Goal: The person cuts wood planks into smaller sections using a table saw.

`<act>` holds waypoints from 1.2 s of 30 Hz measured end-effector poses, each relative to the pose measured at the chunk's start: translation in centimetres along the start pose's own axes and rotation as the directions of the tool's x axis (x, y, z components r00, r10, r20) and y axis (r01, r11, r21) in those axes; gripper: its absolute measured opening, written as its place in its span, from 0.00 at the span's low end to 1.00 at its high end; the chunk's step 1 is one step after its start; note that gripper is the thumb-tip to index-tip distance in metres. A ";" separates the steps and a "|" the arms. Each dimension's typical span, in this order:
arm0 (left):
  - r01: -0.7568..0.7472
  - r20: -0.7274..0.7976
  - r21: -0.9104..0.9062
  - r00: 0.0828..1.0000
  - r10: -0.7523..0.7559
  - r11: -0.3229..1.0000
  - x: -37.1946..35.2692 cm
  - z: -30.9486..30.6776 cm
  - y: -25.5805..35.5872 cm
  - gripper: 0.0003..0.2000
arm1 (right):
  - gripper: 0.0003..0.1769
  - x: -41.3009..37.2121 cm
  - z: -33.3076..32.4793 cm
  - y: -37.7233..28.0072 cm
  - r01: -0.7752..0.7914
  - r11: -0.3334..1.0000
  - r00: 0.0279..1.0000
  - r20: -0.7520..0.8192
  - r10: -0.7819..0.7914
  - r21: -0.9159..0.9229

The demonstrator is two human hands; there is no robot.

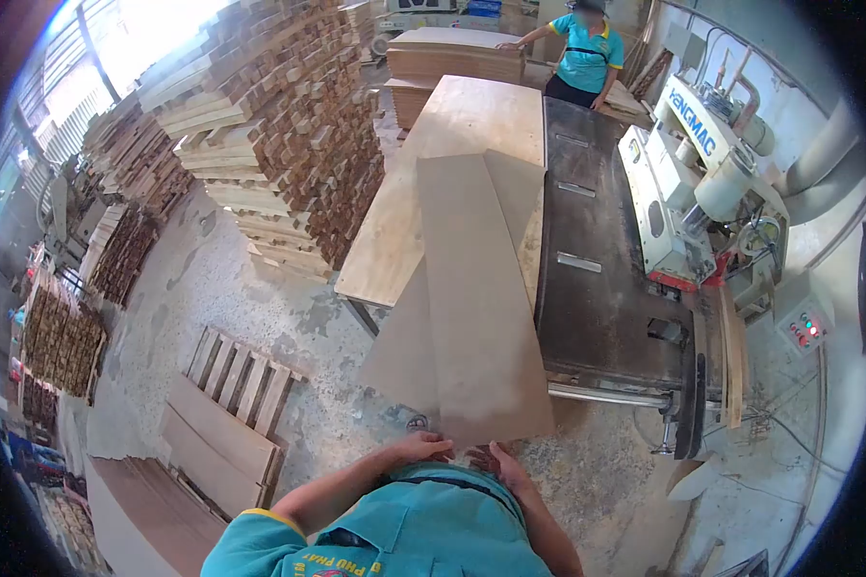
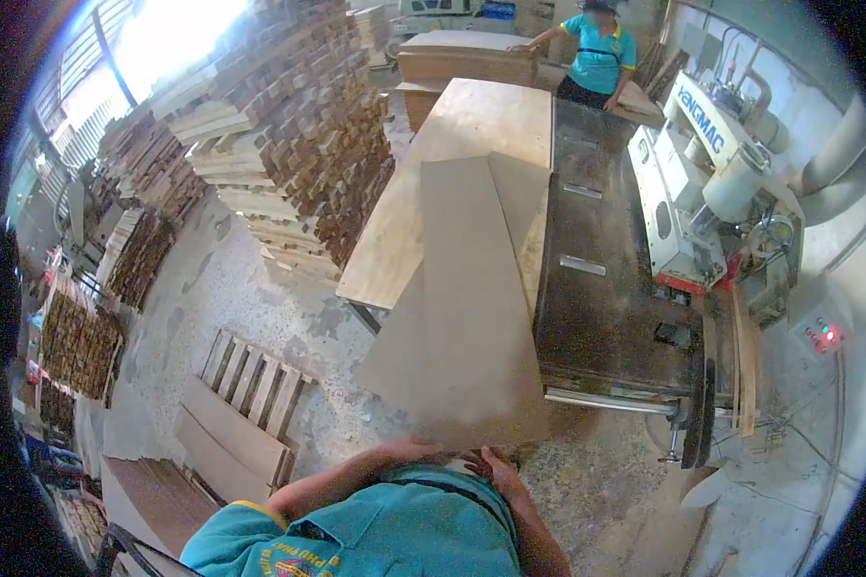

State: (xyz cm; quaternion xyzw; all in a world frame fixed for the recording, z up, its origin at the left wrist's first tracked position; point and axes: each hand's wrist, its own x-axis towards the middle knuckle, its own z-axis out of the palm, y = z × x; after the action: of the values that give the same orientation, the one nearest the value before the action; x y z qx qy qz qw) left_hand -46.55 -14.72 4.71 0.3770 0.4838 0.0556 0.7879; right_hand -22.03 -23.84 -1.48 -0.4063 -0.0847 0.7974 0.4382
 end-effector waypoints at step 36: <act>-0.541 0.428 0.737 0.838 0.339 0.405 19.8 27.6 -2.2 0.43 | 0.37 -34.6 -26.5 33.9 0.864 0.477 0.031 -0.929 -0.370 -0.161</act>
State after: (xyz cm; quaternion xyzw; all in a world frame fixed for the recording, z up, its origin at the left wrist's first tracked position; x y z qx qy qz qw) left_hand -14.52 -22.22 -4.13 0.8231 0.2459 -0.0160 0.5116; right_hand -14.34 -76.67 -15.64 -0.5548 0.1757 0.1477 0.7997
